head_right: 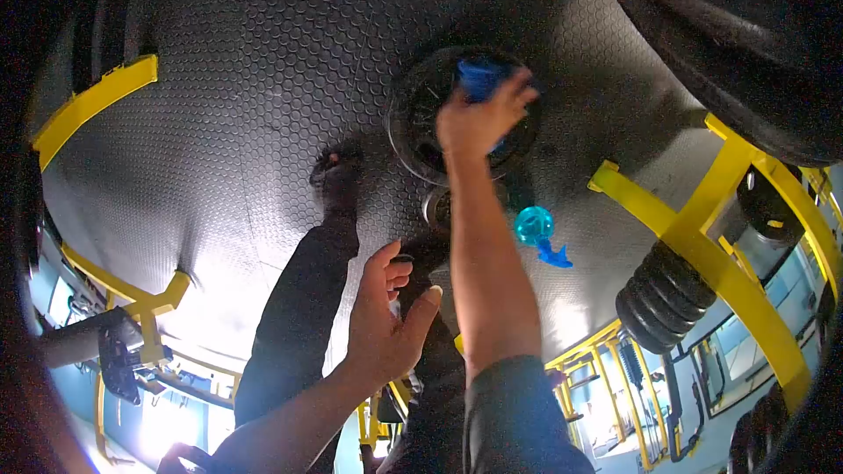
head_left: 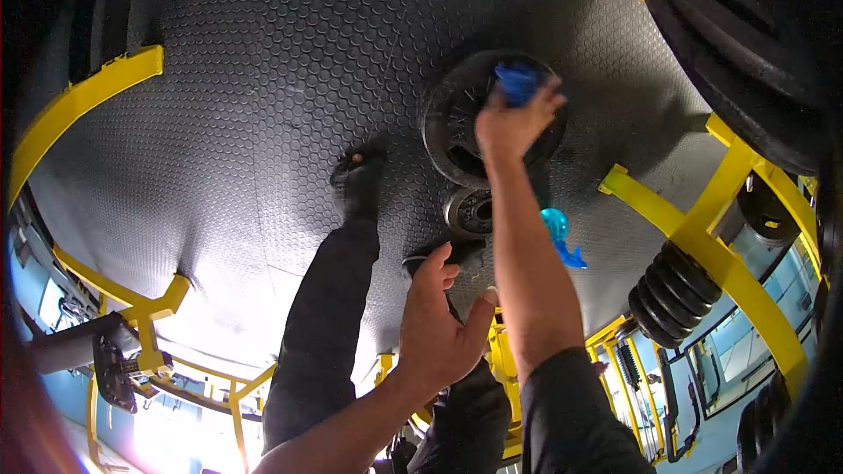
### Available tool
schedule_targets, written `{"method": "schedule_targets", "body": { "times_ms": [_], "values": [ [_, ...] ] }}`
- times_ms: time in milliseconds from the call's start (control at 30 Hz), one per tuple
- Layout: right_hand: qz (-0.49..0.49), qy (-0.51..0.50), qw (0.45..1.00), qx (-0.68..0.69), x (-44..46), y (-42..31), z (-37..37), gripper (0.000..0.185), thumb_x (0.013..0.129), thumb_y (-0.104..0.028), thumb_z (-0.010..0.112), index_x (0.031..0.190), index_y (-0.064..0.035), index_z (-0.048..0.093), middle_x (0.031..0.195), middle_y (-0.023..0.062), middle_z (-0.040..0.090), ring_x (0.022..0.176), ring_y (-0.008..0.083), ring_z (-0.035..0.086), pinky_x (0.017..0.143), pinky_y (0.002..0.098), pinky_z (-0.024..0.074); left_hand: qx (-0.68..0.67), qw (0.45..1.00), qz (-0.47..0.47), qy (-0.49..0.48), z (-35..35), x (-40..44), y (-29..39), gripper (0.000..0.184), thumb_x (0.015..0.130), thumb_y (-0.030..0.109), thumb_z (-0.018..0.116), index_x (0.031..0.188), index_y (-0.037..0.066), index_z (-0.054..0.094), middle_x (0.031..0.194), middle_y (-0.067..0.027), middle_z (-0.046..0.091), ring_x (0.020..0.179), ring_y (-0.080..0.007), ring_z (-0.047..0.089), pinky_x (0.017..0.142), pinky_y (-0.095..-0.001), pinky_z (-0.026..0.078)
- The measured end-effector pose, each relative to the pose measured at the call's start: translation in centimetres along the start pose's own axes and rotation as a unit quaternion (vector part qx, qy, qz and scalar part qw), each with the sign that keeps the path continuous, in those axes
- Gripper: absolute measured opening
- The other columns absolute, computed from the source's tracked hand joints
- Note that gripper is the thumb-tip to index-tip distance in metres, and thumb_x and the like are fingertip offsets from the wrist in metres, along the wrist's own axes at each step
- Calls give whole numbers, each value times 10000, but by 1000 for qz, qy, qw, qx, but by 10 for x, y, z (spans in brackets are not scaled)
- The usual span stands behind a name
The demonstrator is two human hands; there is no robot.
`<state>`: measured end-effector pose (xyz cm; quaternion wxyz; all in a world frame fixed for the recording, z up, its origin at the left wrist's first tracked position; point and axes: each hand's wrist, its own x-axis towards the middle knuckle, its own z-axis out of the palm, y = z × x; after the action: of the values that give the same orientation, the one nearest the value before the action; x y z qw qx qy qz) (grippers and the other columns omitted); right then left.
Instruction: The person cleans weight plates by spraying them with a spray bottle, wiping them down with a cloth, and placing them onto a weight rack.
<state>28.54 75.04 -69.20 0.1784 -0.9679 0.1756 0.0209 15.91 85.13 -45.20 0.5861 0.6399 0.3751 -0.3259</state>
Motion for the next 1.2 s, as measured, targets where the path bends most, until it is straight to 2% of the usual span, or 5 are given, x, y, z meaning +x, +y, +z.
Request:
{"method": "schedule_targets", "body": {
  "times_ms": [233, 367, 500, 667, 1200],
  "values": [
    [-261, -160, 952, 23, -16, 38, -44, 751, 713, -187, 671, 1356, 17, 340, 1437, 229, 325, 1362, 401, 239, 1115, 537, 140, -2, 1000, 8, 3, 3, 3, 3, 659, 819, 247, 648, 1299, -77, 333, 1136, -280, 497, 1052, -346, 528, 909, -419, 432],
    [-7, -72, 991, 112, 2, -5, -18, 704, 710, -206, 666, 1323, 10, 394, 1427, 226, 339, 1348, 404, 263, 1113, 544, 147, 19, 1000, -1, 1, 7, 1, -2, 643, 821, 242, 653, 1312, -24, 336, 1123, -236, 522, 1039, -304, 538, 904, -403, 419],
    [-194, -55, 979, -5, -38, -12, -2, 492, 726, -192, 667, 1164, -34, 506, 1448, 166, 333, 1333, 423, 273, 1085, 584, 172, 23, 999, 19, 28, 8, 2, -5, 616, 835, 234, 643, 1329, 36, 333, 1110, -178, 541, 1032, -250, 538, 893, -384, 405],
    [-358, -340, 869, 9, -78, 53, -51, 386, 627, -136, 706, 983, -67, 573, 1376, 81, 427, 1314, 381, 317, 1087, 547, 192, 17, 999, 25, 16, 13, 0, -5, 614, 832, 224, 644, 1316, -4, 341, 1100, -195, 535, 1025, -270, 538, 897, -388, 417],
    [-303, -93, 944, -89, -55, 87, -72, 389, 623, -224, 721, 956, -61, 603, 1157, 171, 465, 1074, 398, 402, 912, 512, 324, -7, 998, 0, 56, 19, -14, -28, 620, 813, 207, 659, 1287, -56, 359, 1095, -241, 525, 1026, -308, 542, 911, -393, 427]
  ]
}}
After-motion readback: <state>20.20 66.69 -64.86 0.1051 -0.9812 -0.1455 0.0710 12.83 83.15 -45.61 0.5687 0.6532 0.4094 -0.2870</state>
